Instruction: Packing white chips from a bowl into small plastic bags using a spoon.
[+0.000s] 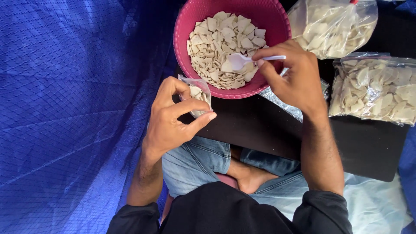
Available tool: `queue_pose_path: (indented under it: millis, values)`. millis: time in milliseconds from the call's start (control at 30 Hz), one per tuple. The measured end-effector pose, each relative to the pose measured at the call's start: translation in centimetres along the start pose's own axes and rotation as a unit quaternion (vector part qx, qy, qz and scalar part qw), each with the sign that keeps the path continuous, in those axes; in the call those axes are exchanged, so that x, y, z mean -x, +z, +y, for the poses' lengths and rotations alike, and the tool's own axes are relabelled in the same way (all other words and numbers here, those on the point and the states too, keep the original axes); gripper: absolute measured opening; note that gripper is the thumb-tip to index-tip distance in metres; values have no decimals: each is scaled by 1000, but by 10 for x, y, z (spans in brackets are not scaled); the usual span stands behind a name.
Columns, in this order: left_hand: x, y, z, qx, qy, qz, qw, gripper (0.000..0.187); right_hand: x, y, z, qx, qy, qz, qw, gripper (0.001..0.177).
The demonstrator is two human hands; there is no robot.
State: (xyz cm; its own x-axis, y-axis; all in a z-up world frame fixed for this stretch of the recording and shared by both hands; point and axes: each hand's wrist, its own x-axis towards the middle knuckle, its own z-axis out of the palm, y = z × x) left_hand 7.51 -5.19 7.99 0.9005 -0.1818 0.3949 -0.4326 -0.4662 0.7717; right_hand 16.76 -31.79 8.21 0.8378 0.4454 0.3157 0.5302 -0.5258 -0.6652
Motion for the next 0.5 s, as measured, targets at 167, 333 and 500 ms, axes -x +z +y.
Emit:
queue_pose_path:
  millis: [167, 333, 500]
  values:
    - [9, -1, -7, 8, -6, 10, 1000, 24, 4, -3, 2, -20, -7, 56, 998, 18]
    - [14, 1, -8, 13, -12, 28, 999, 20, 0, 8, -6, -26, 5, 28, 999, 15]
    - [13, 0, -7, 13, -10, 30, 999, 20, -2, 13, -14, -53, 39, 5, 998, 16]
